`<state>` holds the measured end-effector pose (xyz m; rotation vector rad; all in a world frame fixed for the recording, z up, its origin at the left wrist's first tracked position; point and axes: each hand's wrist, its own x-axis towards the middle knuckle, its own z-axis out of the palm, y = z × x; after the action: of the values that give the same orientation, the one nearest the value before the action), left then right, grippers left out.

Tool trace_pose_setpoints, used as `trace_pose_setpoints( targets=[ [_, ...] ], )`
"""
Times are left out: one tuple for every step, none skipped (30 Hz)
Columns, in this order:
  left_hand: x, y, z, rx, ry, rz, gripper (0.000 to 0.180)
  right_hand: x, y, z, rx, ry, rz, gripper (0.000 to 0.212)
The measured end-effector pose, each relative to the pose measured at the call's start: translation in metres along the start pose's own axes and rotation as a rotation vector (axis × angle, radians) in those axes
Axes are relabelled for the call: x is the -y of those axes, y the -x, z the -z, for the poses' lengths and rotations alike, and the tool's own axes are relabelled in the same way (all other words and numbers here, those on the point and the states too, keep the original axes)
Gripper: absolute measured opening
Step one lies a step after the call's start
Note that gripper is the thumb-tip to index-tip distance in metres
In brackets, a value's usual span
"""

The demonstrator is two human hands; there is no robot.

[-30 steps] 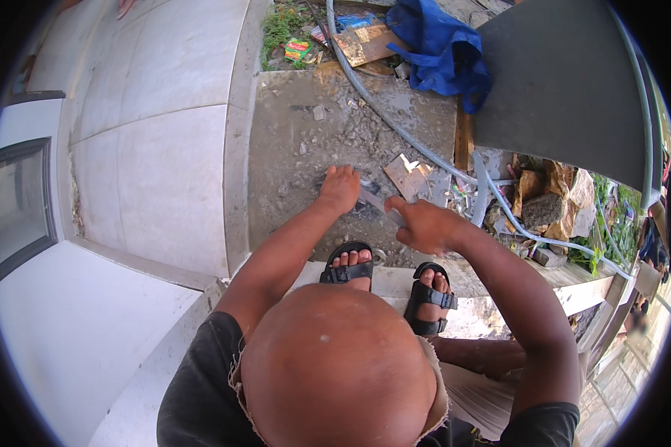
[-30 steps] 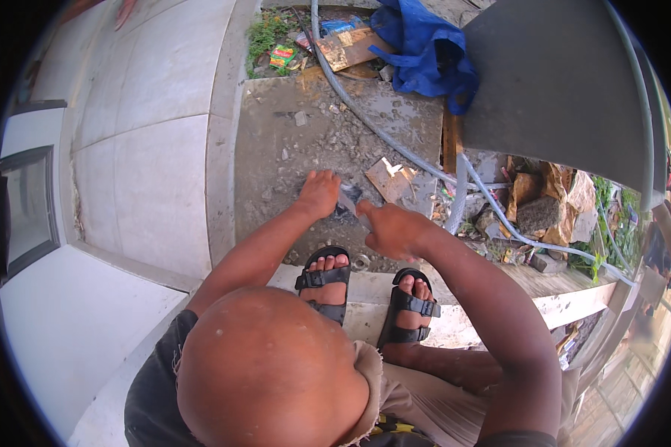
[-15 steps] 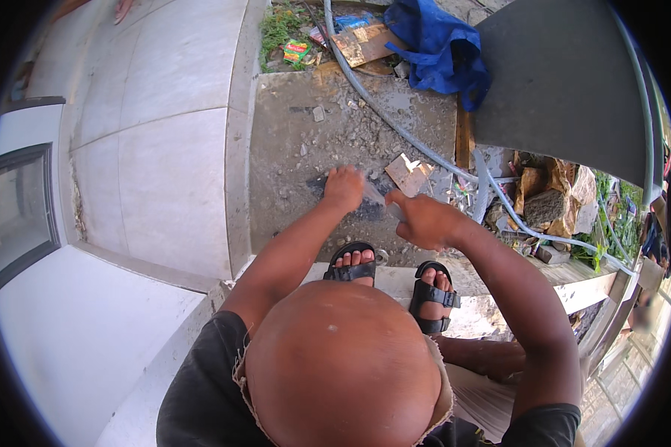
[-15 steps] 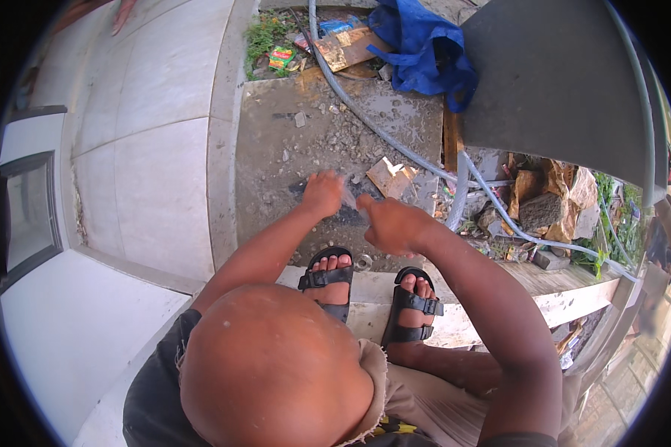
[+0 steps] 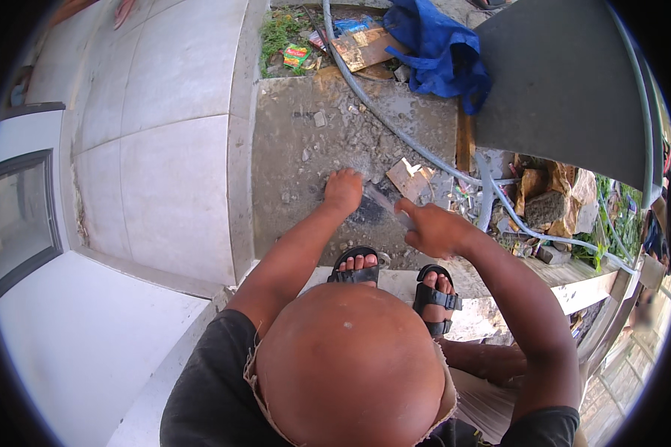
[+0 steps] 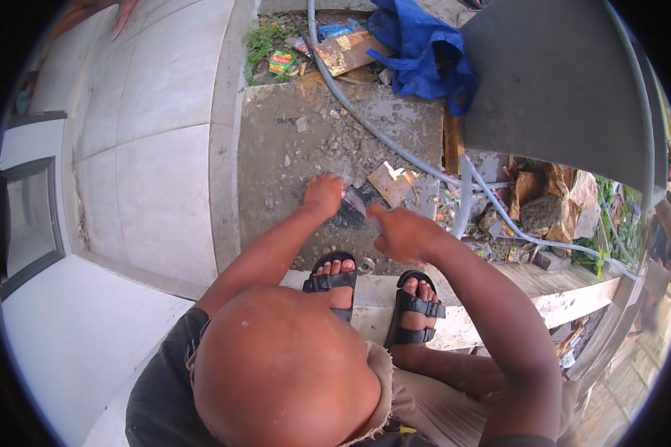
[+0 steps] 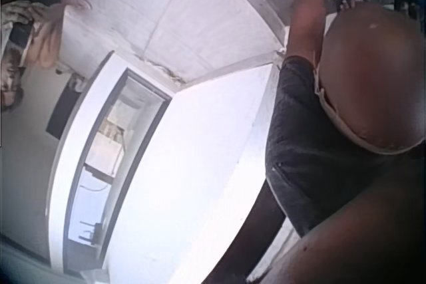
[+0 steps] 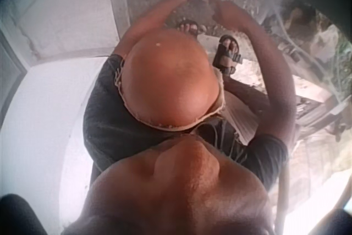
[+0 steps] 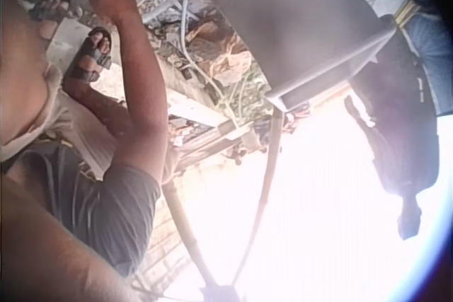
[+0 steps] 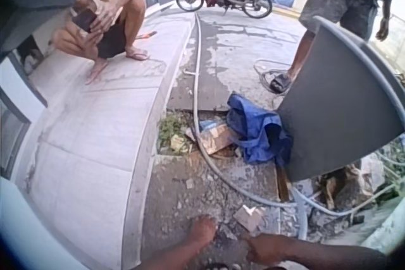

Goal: The person cleans a square black tile or cover by scrubbing it with a brush while rinsing it with water from a hose.

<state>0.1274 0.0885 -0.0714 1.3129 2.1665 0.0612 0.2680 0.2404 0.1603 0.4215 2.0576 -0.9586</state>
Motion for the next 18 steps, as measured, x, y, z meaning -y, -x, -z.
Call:
trace_pose_setpoints(
  targets=[
    [-0.003, 0.000, -0.001, 0.003, -0.001, -0.006, 0.026, 0.000, -0.001, 0.000, -0.002, -0.005, -0.004, 0.052],
    [-0.005, -0.001, -0.002, -0.019, -0.022, 0.013, 0.026, 0.000, -0.002, 0.002, 0.001, 0.011, 0.004, 0.053],
    [-0.008, -0.001, -0.002, -0.042, -0.044, 0.032, 0.026, 0.001, -0.002, 0.003, 0.005, 0.027, 0.012, 0.055],
    [-0.006, -0.002, -0.003, -0.040, -0.047, 0.029, 0.026, 0.004, -0.002, 0.004, 0.002, 0.023, 0.012, 0.055],
    [-0.003, -0.004, -0.003, -0.024, -0.071, 0.038, 0.027, 0.007, 0.000, 0.005, -0.010, 0.020, 0.021, 0.055],
    [-0.001, -0.004, -0.004, -0.008, -0.095, 0.048, 0.028, 0.010, 0.000, 0.005, -0.021, 0.018, 0.031, 0.054],
    [-0.004, -0.003, -0.002, -0.005, -0.091, 0.041, 0.028, 0.009, 0.002, 0.006, -0.020, 0.015, 0.023, 0.054],
    [-0.005, -0.001, 0.000, -0.055, -0.058, 0.030, 0.026, 0.009, 0.004, 0.005, 0.003, 0.001, 0.006, 0.054],
    [-0.005, 0.001, 0.002, -0.103, -0.026, 0.020, 0.025, 0.007, 0.006, 0.004, 0.027, -0.014, -0.011, 0.054],
    [-0.003, 0.001, 0.004, -0.096, -0.021, 0.017, 0.025, 0.004, 0.007, -0.001, 0.033, -0.018, -0.016, 0.054],
    [0.001, 0.000, 0.008, -0.022, 0.018, -0.019, 0.022, -0.002, 0.007, -0.007, 0.006, -0.010, -0.008, 0.054],
    [0.003, 0.000, 0.010, 0.052, 0.056, -0.055, 0.020, -0.006, 0.007, -0.011, -0.020, -0.002, 0.000, 0.054],
    [0.008, 0.003, 0.007, 0.056, 0.054, -0.055, 0.020, -0.006, 0.006, -0.012, -0.020, -0.006, 0.001, 0.054],
    [0.012, 0.007, 0.004, -0.035, 0.169, -0.051, 0.019, -0.006, 0.005, -0.013, 0.007, -0.005, 0.022, 0.054],
    [0.015, 0.010, 0.001, -0.125, 0.284, -0.046, 0.018, -0.005, 0.003, -0.014, 0.033, -0.003, 0.044, 0.055],
    [0.021, 0.012, -0.005, -0.121, 0.281, -0.042, 0.018, -0.003, 0.002, -0.015, 0.037, -0.007, 0.048, 0.055],
    [0.026, 0.014, -0.011, -0.242, 0.289, -0.104, 0.019, 0.000, 0.001, -0.016, 0.033, -0.004, 0.053, 0.055],
    [0.031, 0.017, -0.016, -0.363, 0.296, -0.166, 0.021, 0.004, 0.000, -0.016, 0.030, 0.001, 0.058, 0.055]
  ],
)
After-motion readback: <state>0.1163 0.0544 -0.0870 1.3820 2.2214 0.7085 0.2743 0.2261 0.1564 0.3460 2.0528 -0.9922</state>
